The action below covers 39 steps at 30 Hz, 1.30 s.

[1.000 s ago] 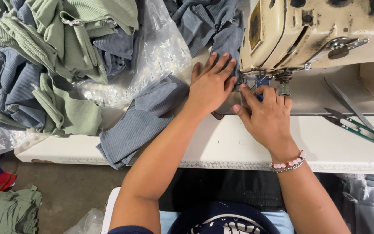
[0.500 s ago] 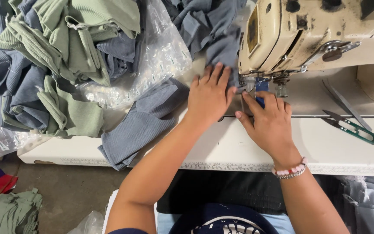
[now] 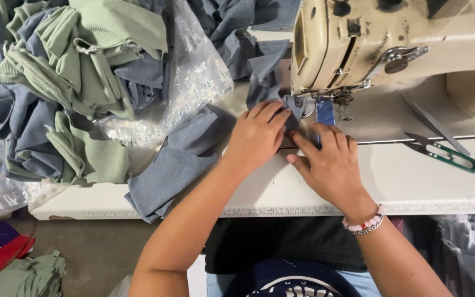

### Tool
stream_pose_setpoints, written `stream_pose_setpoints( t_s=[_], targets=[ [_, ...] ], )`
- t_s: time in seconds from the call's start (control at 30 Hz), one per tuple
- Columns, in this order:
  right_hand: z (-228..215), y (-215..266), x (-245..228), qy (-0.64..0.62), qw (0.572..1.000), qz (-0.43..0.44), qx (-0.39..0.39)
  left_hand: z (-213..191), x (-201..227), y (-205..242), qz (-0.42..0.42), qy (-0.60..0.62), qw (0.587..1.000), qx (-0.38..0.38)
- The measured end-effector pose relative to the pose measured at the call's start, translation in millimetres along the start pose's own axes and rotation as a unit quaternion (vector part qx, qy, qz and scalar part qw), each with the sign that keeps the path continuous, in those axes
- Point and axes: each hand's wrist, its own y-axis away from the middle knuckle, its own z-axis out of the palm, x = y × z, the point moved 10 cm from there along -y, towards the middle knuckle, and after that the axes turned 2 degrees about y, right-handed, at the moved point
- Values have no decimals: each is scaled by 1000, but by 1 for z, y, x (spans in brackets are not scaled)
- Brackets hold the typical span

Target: Sewing small fabric strips using an industrial sewing machine

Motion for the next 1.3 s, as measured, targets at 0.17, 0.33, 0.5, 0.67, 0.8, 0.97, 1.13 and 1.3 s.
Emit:
stream_pose_setpoints(
  t_s=[0.17,0.33,0.5,0.67,0.8,0.97,1.13,1.3],
  targets=[
    [3,8,16,22,1000,8,-1,-5,16,7,-61,-51,997,5],
    [2,11,16,15,1000,11,-12,-8,18,8,-61,-65,996,15],
    [2,10,12,13,1000,7,-12,-6,15,10,-62,-59,996,19],
    [1,9,11,21,1000,1,-3,-4,13,11,-69,-57,996,18],
    [4,9,12,32,999,-3,0,-3,12,9,-72,-66,995,19],
    [8,5,13,36,999,2,-7,3,3,5,-77,-68,995,5],
    [10,-6,12,74,997,1,-12,7,-17,-11,-97,-55,994,-5],
    [13,-4,13,50,999,-8,-19,38,-48,-24,-140,-63,987,-42]
  ],
)
